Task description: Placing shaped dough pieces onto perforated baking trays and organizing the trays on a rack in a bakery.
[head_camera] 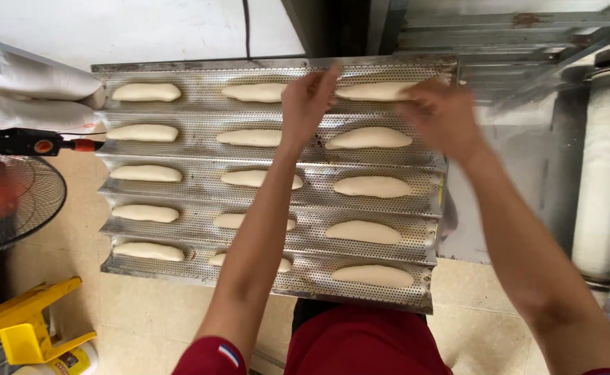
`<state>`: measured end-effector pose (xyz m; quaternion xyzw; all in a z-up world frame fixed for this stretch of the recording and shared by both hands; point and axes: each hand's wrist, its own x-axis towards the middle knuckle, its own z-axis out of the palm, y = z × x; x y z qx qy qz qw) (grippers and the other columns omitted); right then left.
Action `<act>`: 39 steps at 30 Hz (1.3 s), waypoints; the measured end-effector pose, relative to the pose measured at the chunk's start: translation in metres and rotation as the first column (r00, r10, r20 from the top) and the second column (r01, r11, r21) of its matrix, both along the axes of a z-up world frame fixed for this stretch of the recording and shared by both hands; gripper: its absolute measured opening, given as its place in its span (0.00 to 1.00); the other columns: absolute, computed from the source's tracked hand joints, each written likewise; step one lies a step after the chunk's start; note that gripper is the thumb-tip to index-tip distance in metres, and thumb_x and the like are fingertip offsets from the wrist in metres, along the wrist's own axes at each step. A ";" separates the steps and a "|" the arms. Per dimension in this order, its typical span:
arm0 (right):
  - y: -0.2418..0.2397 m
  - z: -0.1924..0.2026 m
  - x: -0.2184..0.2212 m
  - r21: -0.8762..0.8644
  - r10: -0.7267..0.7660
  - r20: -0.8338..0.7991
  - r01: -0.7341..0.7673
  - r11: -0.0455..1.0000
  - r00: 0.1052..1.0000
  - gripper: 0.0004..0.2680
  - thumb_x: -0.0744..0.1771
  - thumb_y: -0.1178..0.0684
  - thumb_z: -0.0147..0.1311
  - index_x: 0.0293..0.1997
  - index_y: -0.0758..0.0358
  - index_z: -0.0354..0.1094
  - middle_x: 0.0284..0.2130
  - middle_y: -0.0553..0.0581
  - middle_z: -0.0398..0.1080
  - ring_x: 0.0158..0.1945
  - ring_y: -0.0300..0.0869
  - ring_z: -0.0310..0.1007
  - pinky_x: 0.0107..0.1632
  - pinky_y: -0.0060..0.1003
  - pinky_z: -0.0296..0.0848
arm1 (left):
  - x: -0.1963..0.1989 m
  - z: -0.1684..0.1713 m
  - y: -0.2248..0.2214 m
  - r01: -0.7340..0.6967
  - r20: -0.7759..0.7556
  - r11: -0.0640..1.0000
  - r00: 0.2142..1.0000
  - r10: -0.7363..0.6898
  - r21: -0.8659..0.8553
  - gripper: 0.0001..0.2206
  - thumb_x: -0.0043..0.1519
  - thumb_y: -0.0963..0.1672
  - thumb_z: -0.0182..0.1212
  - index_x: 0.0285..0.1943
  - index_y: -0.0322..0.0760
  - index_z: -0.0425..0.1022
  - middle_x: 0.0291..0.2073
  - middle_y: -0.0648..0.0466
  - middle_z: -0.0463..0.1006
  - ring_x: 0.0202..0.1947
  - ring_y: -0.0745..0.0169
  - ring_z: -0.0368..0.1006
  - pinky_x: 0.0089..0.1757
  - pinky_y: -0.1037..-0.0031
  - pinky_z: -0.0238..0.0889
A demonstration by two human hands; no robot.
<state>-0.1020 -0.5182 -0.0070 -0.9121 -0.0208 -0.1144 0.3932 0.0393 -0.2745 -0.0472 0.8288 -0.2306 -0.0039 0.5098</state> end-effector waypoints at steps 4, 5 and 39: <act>0.070 0.003 0.004 -0.115 0.260 0.106 -0.248 0.962 0.960 0.09 0.63 0.54 0.64 0.45 0.59 0.77 0.47 0.56 0.75 0.50 0.53 0.76 0.52 0.46 0.76 | -0.046 0.015 0.019 -0.155 -0.444 0.953 0.896 0.024 -0.261 0.22 0.68 0.56 0.53 0.45 0.35 0.83 0.31 0.53 0.84 0.27 0.69 0.82 0.32 0.78 0.76; 0.081 0.000 0.009 -0.226 0.306 0.080 -0.282 0.932 0.949 0.07 0.62 0.55 0.64 0.42 0.55 0.78 0.44 0.54 0.76 0.47 0.52 0.75 0.51 0.48 0.75 | -0.054 0.014 0.025 -0.117 -0.415 0.966 0.910 0.011 -0.230 0.24 0.69 0.55 0.52 0.46 0.33 0.83 0.32 0.51 0.85 0.30 0.69 0.82 0.33 0.78 0.77; -0.030 -0.026 -0.067 -0.040 0.053 -0.100 -0.058 0.998 0.994 0.12 0.67 0.51 0.64 0.57 0.57 0.77 0.51 0.55 0.76 0.38 0.42 0.77 0.41 0.34 0.77 | -0.066 0.017 0.020 0.115 -0.206 0.955 0.977 -0.059 0.273 0.19 0.53 0.50 0.78 0.42 0.30 0.84 0.26 0.50 0.85 0.24 0.65 0.79 0.29 0.74 0.71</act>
